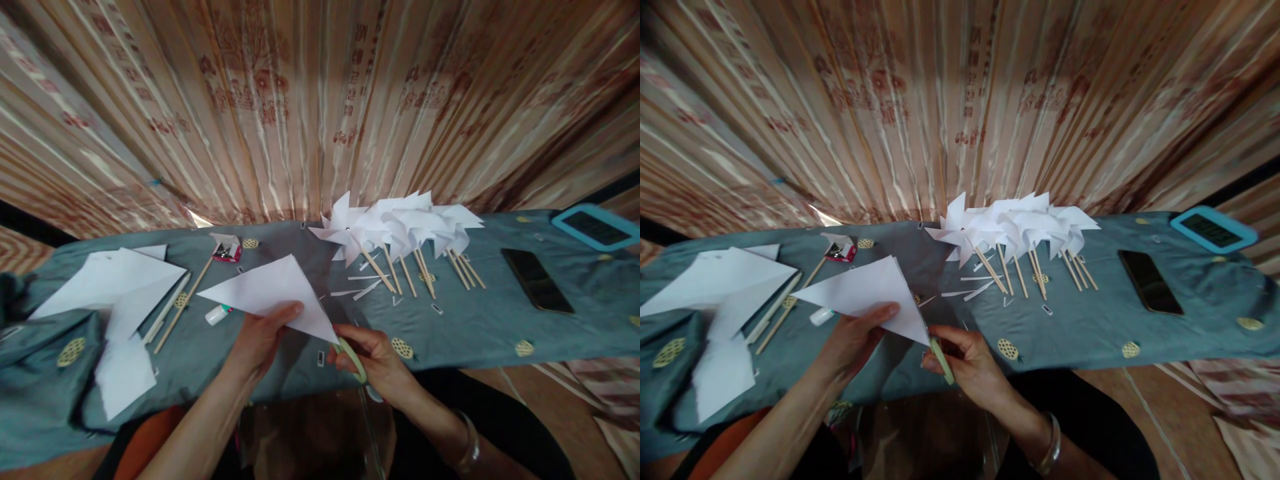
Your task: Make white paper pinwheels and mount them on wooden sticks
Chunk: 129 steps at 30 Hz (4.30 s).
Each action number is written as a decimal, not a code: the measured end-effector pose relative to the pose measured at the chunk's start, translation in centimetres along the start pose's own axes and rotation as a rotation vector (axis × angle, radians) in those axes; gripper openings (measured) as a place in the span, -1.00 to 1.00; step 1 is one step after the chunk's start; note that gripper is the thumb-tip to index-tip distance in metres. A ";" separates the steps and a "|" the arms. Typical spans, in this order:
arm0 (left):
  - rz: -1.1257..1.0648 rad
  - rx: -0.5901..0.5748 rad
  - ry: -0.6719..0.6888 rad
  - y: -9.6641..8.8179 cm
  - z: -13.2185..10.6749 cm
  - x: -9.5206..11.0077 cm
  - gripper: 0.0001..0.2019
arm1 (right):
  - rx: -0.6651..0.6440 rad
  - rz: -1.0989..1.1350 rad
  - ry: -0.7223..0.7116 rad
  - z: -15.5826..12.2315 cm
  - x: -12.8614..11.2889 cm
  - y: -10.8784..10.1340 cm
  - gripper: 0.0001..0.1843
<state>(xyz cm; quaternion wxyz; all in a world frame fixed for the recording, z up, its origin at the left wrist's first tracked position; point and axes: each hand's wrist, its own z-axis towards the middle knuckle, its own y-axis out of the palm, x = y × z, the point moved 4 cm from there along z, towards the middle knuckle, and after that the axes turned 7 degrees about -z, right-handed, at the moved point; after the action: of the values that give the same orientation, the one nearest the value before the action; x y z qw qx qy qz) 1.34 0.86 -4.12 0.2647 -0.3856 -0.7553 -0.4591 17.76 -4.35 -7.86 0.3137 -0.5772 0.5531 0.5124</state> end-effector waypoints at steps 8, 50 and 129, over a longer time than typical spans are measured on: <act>-0.007 0.005 0.011 -0.1 -0.1 -0.2 -0.48 | 0.017 0.017 0.001 0.0 0.5 -0.1 -0.56; 0.000 -0.042 0.012 -0.3 0.0 -1.1 -0.74 | 0.056 0.046 0.016 -0.3 0.3 0.3 -0.59; 0.075 -0.124 -0.125 -2.8 -1.5 -1.0 -0.51 | 0.028 -0.151 -0.149 6.0 -3.8 1.2 -0.68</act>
<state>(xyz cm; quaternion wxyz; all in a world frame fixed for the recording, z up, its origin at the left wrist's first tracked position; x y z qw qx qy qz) -0.34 -1.63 -5.61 0.2096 -0.4570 -0.7257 -0.4697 15.65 2.17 -5.69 0.3998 -0.5731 0.4903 0.5209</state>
